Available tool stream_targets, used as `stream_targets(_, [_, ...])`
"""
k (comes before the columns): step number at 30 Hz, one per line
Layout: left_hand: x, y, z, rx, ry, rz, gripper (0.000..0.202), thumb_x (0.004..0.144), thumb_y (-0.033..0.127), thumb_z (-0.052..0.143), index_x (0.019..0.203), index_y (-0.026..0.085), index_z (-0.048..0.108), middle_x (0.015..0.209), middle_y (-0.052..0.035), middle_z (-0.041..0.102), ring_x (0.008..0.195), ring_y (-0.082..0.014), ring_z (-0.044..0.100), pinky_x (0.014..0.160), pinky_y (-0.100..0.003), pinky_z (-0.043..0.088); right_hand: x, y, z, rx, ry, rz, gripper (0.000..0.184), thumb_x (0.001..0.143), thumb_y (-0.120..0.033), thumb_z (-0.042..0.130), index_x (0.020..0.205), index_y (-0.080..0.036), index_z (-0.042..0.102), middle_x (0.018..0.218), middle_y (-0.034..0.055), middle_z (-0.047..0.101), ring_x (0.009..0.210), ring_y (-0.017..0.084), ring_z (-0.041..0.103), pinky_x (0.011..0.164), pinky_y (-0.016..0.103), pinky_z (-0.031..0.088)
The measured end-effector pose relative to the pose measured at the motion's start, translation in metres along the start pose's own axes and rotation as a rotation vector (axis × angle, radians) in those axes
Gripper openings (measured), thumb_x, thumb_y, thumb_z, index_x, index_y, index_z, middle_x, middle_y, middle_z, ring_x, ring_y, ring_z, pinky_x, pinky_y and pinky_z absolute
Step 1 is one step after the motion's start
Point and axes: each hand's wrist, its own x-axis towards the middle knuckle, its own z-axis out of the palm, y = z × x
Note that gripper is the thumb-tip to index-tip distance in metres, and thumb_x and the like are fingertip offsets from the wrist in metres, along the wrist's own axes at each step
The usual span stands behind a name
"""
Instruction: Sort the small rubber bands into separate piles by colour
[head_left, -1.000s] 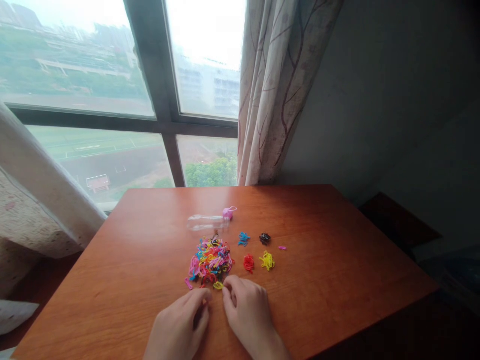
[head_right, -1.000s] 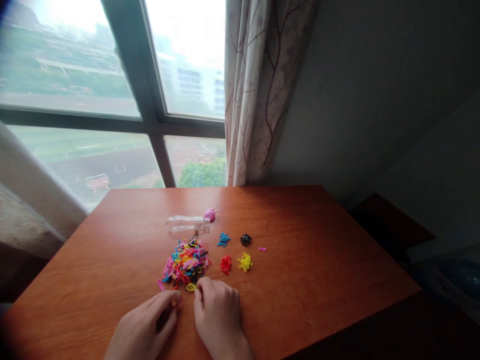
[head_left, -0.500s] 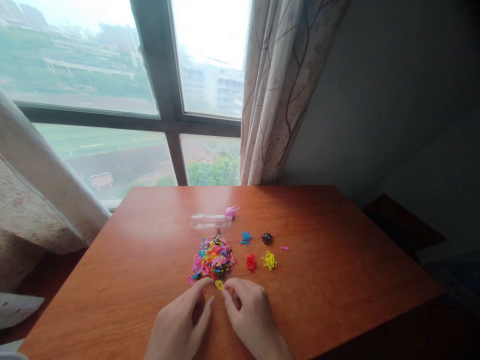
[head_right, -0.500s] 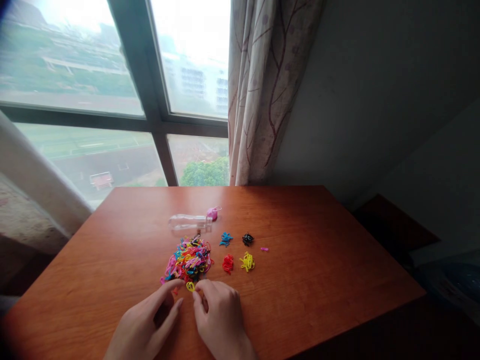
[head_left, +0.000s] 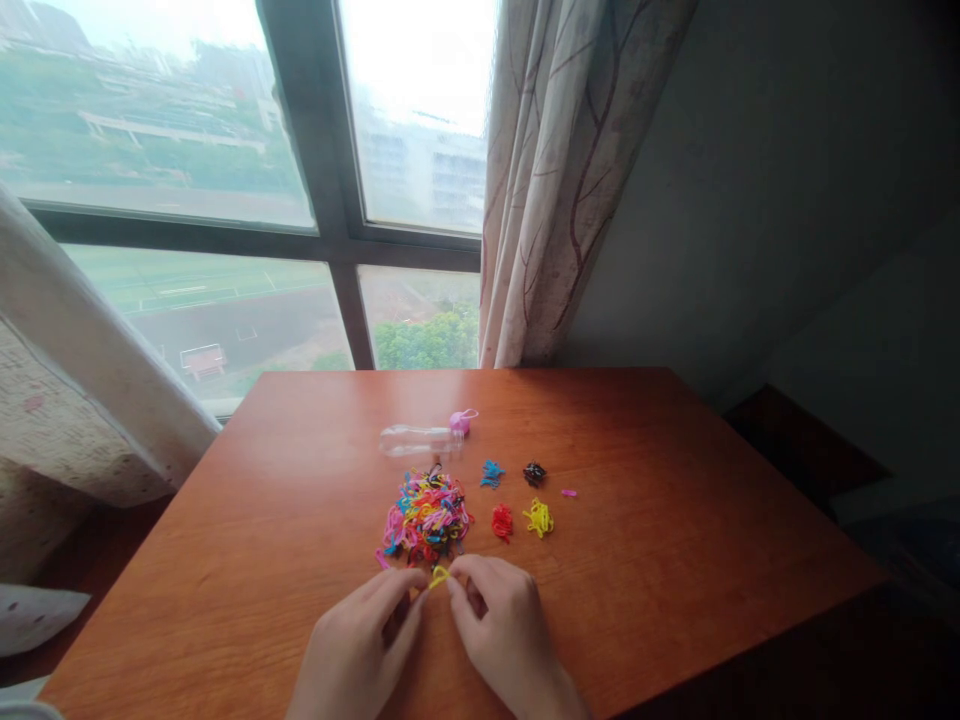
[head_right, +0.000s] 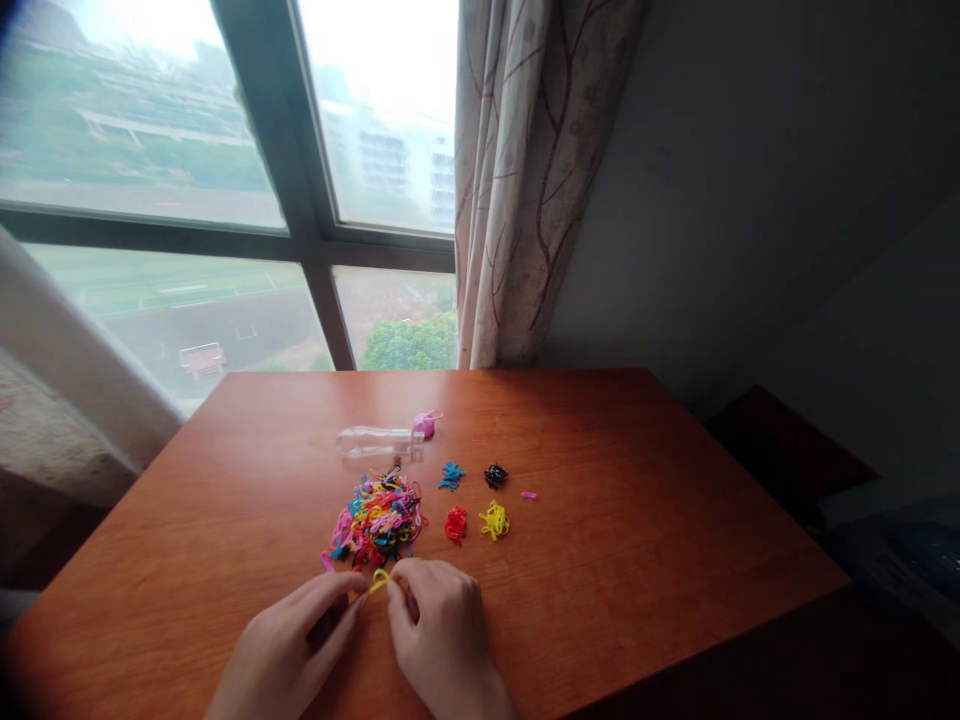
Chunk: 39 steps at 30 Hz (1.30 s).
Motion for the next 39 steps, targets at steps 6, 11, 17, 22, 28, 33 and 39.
stream_targets(6, [-0.001,-0.001,0.002,-0.004,-0.018,-0.009,0.013,0.09,0.025,0.052,0.092,0.027,0.065,0.083,0.0025,0.075,0.068,-0.0128,0.071,0.062,-0.018,0.055,0.0,0.019,-0.016,0.021,0.093,0.099,0.016,0.092,-0.025,0.051,0.085,-0.022,0.064,0.061,-0.0029,0.058,0.054,0.013,0.054,0.055,0.021,0.035])
stream_targets(11, [-0.001,-0.001,0.003,-0.001,-0.023,-0.013,0.014,0.09,0.025,0.052,0.092,0.027,0.065,0.084,0.0029,0.075,0.069,-0.0133,0.072,0.061,-0.019,0.054,0.003,0.054,-0.05,-0.101,0.234,0.202,0.026,0.094,-0.037,0.05,0.083,-0.02,0.067,0.054,-0.003,0.054,0.048,0.013,0.051,0.052,0.022,0.034])
stream_targets(17, [0.0,0.002,0.001,-0.002,-0.049,-0.024,0.015,0.09,0.025,0.05,0.092,0.027,0.065,0.085,0.002,0.075,0.071,-0.0141,0.072,0.062,-0.019,0.054,0.006,0.074,-0.068,-0.241,0.261,0.259,0.037,0.095,-0.047,0.046,0.081,-0.019,0.068,0.053,-0.0006,0.056,0.048,0.015,0.053,0.051,0.024,0.034])
stream_targets(22, [0.0,0.002,0.001,0.001,-0.037,-0.013,0.014,0.09,0.024,0.051,0.091,0.027,0.064,0.084,0.0025,0.075,0.07,-0.0141,0.072,0.062,-0.019,0.055,0.006,0.074,-0.065,-0.245,0.279,0.249,0.043,0.096,-0.05,0.044,0.083,-0.019,0.07,0.056,0.0024,0.061,0.049,0.016,0.056,0.051,0.025,0.036])
stream_targets(28, [0.001,0.001,0.002,0.004,-0.031,-0.003,0.013,0.09,0.025,0.051,0.091,0.027,0.065,0.084,0.0024,0.075,0.07,-0.014,0.072,0.063,-0.019,0.055,-0.002,0.062,-0.058,-0.167,0.298,0.248,0.035,0.096,-0.044,0.047,0.084,-0.019,0.068,0.059,0.0012,0.061,0.051,0.015,0.057,0.054,0.024,0.038])
stream_targets(33, [0.002,0.003,0.0,-0.005,-0.049,0.009,0.015,0.09,0.023,0.05,0.09,0.026,0.065,0.08,0.0015,0.074,0.064,-0.0126,0.069,0.059,-0.018,0.052,-0.01,0.041,-0.036,-0.103,0.191,0.173,0.027,0.097,-0.032,0.046,0.083,-0.02,0.066,0.065,0.0006,0.063,0.055,0.013,0.058,0.056,0.023,0.036])
stream_targets(39, [0.035,0.025,-0.008,0.026,-0.104,0.081,0.02,0.093,0.023,0.047,0.088,0.025,0.066,0.074,0.0013,0.069,0.061,-0.0117,0.064,0.057,-0.019,0.046,-0.013,0.015,-0.013,-0.137,0.069,0.057,0.021,0.094,-0.02,0.046,0.08,-0.022,0.062,0.067,-0.0009,0.064,0.06,0.014,0.06,0.058,0.024,0.034])
